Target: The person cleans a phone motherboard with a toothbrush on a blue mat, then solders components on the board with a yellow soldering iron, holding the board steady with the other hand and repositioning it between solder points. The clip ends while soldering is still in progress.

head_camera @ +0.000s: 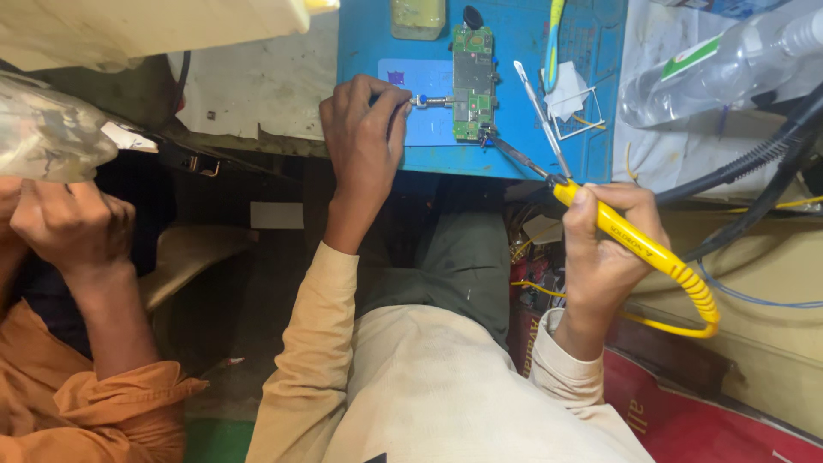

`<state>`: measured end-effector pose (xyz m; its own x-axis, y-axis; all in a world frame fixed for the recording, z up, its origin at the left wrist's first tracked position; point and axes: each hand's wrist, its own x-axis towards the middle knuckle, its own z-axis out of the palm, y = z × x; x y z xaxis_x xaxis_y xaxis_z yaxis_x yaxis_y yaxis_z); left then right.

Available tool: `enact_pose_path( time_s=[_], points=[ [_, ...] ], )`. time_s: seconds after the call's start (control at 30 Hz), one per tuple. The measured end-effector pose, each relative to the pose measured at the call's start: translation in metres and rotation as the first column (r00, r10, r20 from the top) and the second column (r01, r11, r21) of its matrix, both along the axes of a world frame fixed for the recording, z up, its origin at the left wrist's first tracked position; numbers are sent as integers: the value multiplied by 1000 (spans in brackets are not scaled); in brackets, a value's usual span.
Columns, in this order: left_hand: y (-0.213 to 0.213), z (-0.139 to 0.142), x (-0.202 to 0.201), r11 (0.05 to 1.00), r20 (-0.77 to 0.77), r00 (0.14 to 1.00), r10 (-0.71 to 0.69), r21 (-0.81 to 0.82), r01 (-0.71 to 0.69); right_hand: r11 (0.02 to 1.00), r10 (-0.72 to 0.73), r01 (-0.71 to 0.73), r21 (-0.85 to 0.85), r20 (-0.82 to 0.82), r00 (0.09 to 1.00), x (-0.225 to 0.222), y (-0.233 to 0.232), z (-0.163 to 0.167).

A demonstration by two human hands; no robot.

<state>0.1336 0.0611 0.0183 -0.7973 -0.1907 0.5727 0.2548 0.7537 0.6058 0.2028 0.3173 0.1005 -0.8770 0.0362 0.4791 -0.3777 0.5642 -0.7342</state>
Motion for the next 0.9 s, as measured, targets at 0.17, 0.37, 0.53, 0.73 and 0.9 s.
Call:
enact_pose_path(
  time_s=[0.17,0.37,0.53,0.73,0.9],
  points=[
    [-1,2,0,1000,14,1000,-8,14,8,994,5,-3,-108,19,1000,-2,9,-13],
    [-2,5,0,1000,15,1000,-8,5,8,993,-24,21,-116,-26,999,2,14,-23],
    [-2,4,0,1000,14,1000,-13,0,13,997,-29,27,-73,-36,999,2,21,-25],
    [-1,2,1,1000,28,1000,-6,-12,6,974,-70,58,-220,-50,996,6,25,-33],
    [1,2,8,999,5,1000,-11,-40,11,893,-158,98,-440,-102,982,8,38,-46]
  ],
)
